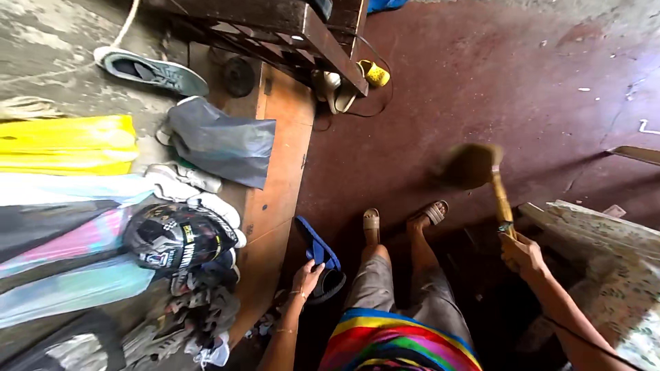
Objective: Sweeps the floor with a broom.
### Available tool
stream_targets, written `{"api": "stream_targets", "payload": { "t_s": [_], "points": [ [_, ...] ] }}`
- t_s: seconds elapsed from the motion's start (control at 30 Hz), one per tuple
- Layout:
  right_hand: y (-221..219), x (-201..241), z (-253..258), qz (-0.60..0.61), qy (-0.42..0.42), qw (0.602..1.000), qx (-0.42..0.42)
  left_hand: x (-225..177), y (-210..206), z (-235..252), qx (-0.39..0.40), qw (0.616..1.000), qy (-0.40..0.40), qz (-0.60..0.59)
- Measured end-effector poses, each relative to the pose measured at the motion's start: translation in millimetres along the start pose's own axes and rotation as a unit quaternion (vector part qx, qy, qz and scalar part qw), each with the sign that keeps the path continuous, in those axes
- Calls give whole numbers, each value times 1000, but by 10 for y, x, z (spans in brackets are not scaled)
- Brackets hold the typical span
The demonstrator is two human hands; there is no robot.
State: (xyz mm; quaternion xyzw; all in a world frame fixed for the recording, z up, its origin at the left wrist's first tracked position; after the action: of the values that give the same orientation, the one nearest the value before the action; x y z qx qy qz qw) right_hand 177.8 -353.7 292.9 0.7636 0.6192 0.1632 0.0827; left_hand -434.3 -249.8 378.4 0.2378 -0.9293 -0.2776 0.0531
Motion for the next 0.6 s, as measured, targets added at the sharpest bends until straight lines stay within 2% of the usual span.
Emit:
{"api": "stream_targets", "payload": {
  "t_s": [0.07, 0.13, 0.23, 0.33, 0.43, 0.53, 0.6],
  "points": [
    [-182, 255, -90, 33, 49, 998, -25, -34, 97, 103, 22, 997, 8, 69],
    [-568, 426, -436, 58, 88, 994, 17, -12, 168, 236, 53, 990, 16, 132],
    [-1272, 526, -1053, 62, 108, 985, 116, 43, 236, 477, 99, 977, 21, 189],
    [-2088, 688, -1414, 58, 62, 959, 269, 61, 359, 877, 129, 971, 15, 200],
    [-3026, 897, -1420, 8, -29, 922, 386, 78, 547, 1176, 129, 982, 10, 136],
    [-3888, 1263, -1087, -139, -16, 906, 400, -16, 780, 1489, 101, 993, -10, 62],
    [-4129, 1551, -791, -234, 3, 900, 368, -10, 878, 1722, 78, 996, -24, 22]
  ]
}}
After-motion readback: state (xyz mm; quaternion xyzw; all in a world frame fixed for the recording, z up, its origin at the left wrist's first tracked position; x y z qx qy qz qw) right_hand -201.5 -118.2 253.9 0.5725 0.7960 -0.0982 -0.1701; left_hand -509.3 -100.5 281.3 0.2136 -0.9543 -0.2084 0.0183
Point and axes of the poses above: each hand's wrist, its own z-axis towards the middle knuckle, its own y-axis out of the back of the hand, x = y × z, the point moved 7 cm from there along z, towards the middle knuckle, and after that the axes turned 4 degrees about -y, right-handed, at the moved point
